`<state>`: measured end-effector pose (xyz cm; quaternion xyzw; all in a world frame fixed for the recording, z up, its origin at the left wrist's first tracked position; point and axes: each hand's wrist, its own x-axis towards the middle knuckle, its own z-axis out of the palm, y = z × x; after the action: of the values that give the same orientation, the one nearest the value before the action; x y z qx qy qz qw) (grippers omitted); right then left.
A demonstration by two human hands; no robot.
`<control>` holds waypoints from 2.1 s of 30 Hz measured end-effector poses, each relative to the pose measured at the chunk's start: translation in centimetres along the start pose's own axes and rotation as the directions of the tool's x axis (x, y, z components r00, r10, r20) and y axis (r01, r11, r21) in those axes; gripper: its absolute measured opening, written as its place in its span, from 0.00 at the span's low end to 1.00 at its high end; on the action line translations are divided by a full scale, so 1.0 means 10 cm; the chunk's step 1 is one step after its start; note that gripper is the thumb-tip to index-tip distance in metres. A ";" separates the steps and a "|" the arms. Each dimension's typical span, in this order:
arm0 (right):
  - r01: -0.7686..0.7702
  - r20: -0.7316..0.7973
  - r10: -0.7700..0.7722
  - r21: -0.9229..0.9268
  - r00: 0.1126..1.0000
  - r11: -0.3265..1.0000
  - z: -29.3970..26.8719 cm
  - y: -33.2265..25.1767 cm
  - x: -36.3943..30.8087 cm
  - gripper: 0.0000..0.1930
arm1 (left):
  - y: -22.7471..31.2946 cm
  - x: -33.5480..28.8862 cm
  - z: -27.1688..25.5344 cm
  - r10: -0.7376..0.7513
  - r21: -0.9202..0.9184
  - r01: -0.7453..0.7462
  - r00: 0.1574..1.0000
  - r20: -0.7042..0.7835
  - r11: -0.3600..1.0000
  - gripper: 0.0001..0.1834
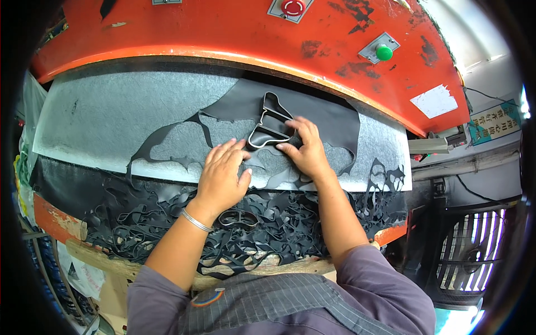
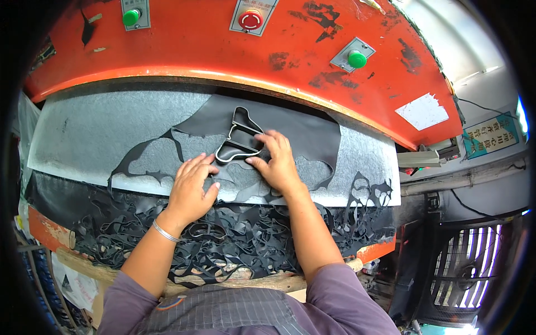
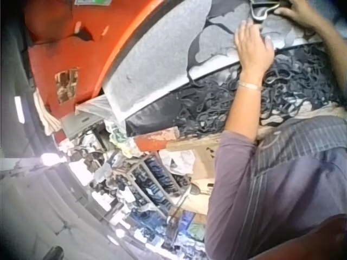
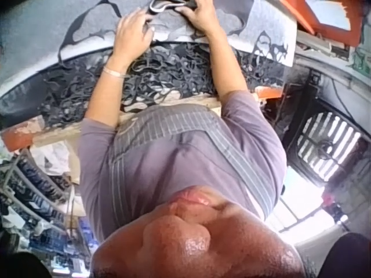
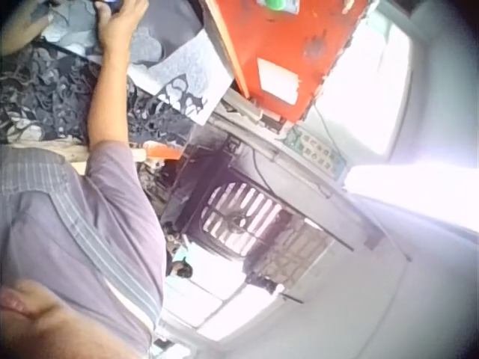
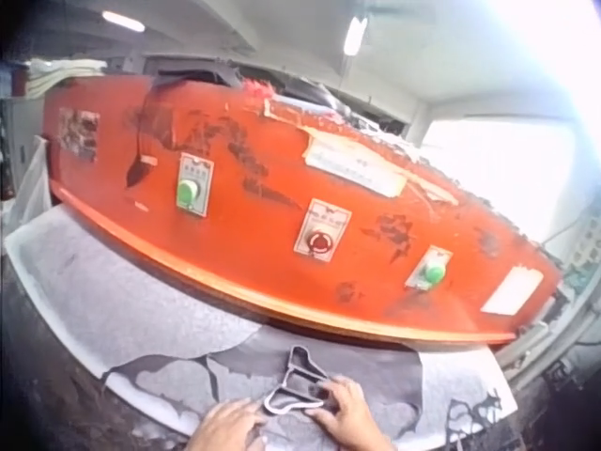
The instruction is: Die-cutting shoe parts from material using a hydraulic clicker press.
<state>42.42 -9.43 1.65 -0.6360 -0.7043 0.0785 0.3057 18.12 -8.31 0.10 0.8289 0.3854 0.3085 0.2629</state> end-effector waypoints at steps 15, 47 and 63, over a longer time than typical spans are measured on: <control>-0.147 -0.012 0.147 -0.026 0.989 0.989 0.10 0.08 -0.15 0.46 | 0.02 0.11 0.02 0.007 -0.072 -0.007 1.000 0.012 0.997 0.14; -0.368 -0.142 0.348 -0.157 0.927 0.916 0.30 -0.26 -0.32 0.43 | -0.11 -0.03 0.09 -0.025 -0.064 0.024 1.000 -0.012 0.998 0.14; -0.192 -0.210 0.173 -0.077 0.962 0.978 0.23 -0.14 -0.12 0.41 | 0.07 0.20 0.03 0.038 0.119 -0.032 0.998 -0.053 0.992 0.16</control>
<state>39.99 -10.19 0.11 -0.7169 -0.6108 0.0073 0.3360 19.69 -7.13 0.95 0.8408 0.3954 0.3126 0.1974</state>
